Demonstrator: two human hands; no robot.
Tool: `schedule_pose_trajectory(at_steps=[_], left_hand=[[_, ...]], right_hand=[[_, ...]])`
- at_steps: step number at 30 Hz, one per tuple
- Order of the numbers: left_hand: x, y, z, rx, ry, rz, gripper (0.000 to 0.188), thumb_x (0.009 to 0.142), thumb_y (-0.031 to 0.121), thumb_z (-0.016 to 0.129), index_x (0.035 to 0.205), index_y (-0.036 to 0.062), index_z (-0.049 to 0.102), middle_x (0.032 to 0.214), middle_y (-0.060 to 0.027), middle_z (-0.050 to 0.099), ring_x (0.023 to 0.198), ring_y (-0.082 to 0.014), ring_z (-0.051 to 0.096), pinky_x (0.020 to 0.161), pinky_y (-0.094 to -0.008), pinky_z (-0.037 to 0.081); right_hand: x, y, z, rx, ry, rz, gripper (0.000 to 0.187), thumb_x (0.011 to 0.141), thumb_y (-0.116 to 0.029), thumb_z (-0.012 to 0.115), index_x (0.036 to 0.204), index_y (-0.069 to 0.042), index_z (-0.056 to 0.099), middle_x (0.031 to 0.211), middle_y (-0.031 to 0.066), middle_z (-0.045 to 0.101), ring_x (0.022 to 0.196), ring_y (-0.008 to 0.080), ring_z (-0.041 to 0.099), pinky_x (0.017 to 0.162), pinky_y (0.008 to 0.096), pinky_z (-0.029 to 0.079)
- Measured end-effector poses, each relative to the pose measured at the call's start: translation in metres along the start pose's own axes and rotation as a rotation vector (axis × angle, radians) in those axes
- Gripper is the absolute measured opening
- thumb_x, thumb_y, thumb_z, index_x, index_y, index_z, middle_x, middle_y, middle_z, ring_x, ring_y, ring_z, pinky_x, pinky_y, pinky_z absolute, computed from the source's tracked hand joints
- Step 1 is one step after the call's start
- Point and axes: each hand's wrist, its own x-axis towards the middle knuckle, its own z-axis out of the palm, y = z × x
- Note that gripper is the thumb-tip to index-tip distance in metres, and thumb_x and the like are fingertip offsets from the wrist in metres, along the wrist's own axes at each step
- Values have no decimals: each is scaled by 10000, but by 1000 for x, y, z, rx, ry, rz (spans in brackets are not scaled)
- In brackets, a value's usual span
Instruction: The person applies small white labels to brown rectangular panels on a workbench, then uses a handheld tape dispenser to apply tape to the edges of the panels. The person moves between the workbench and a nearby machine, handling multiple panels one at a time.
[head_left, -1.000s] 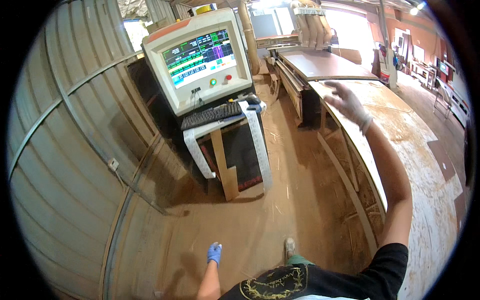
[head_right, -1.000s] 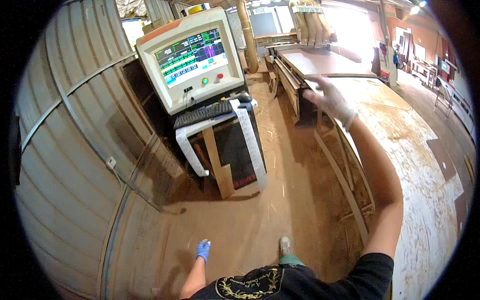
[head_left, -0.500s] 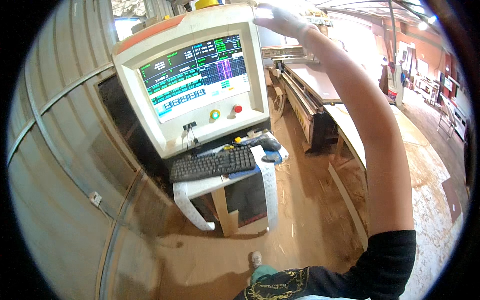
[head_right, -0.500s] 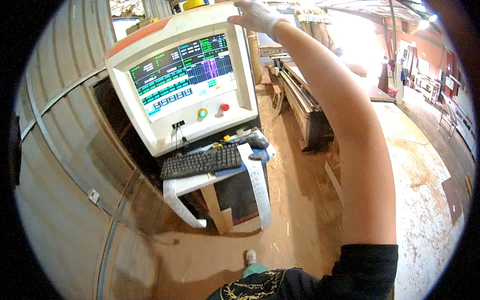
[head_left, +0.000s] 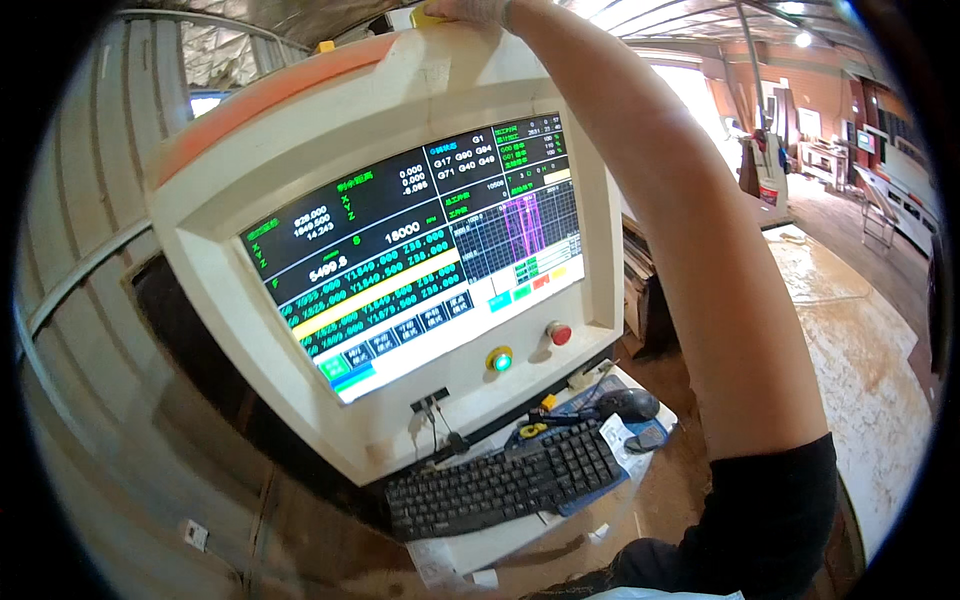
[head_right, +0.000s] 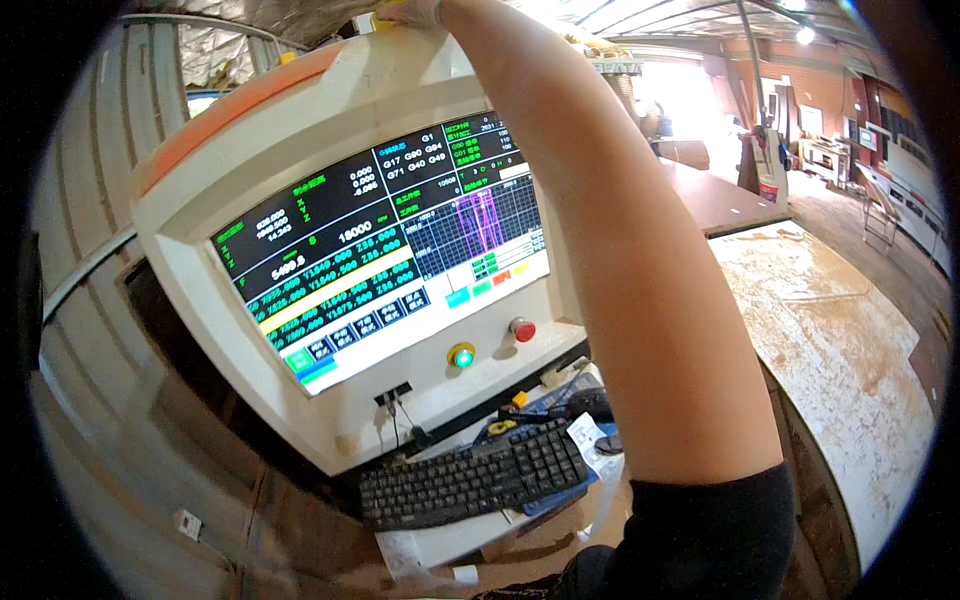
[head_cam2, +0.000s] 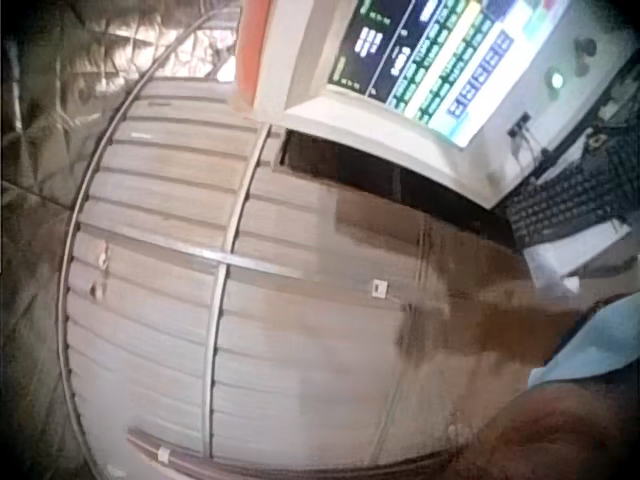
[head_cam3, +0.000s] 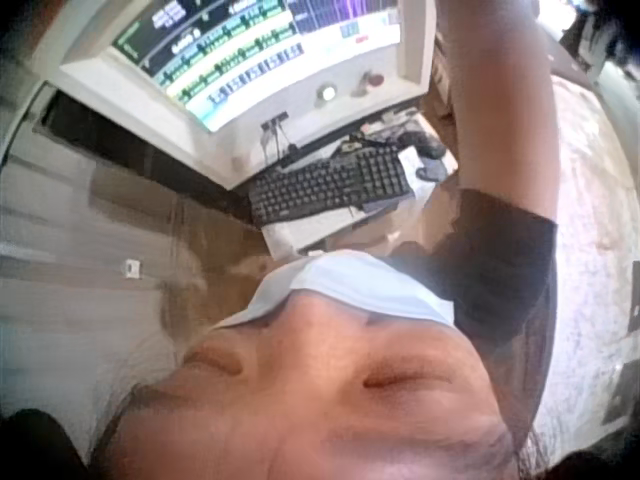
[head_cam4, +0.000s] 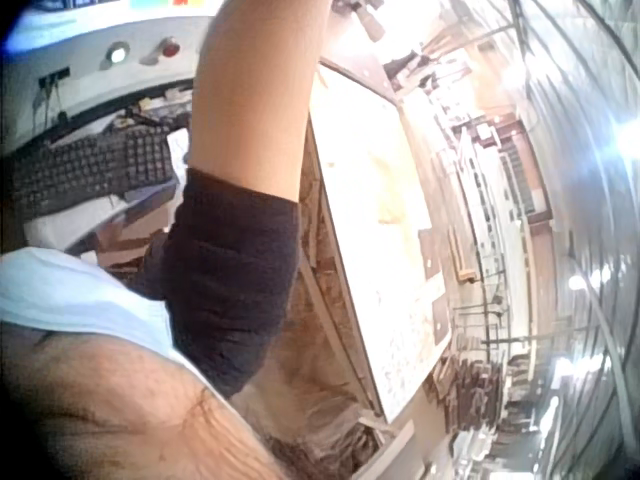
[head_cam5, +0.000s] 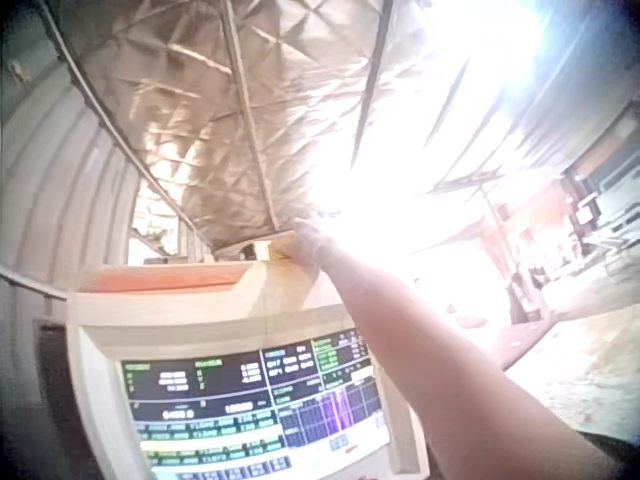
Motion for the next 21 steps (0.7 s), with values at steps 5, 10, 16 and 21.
schedule_pose_trajectory(at_steps=[5, 10, 16, 21], left_hand=[[80, 50, 13, -109, -56, 21, 340, 913, 294, 547, 1169, 70, 537, 998, -75, 588, 873, -147, 562, 734, -287, 451], [95, 69, 51, -202, -158, 17, 350, 919, 284, 538, 1201, 78, 517, 997, -60, 575, 859, -133, 552, 713, -270, 448], [9, 2, 84, -259, -333, -192, 365, 927, 273, 528, 1239, 87, 493, 997, -43, 558, 842, -116, 542, 688, -249, 443], [-140, -31, 161, -104, -769, -420, 381, 933, 264, 519, 1270, 94, 473, 997, -29, 545, 828, -102, 532, 668, -232, 440]], right_hand=[[11, -7, -1, 163, 47, 80, 476, 730, -411, 694, 1026, -41, 651, 1102, 144, 610, 1005, 352, 594, 843, 392, 477], [-62, 6, -28, 161, 614, -1, 401, 690, -271, 775, 975, -35, 622, 1159, 161, 554, 1043, 337, 560, 846, 388, 460], [-321, 69, -56, -32, 743, -99, 456, 658, -177, 821, 992, -99, 521, 1330, 184, 463, 1211, 327, 471, 969, 404, 406], [-595, 42, -210, -57, 376, 83, 427, 641, -292, 828, 925, -195, 524, 1365, 220, 396, 1159, 411, 486, 911, 483, 439]])
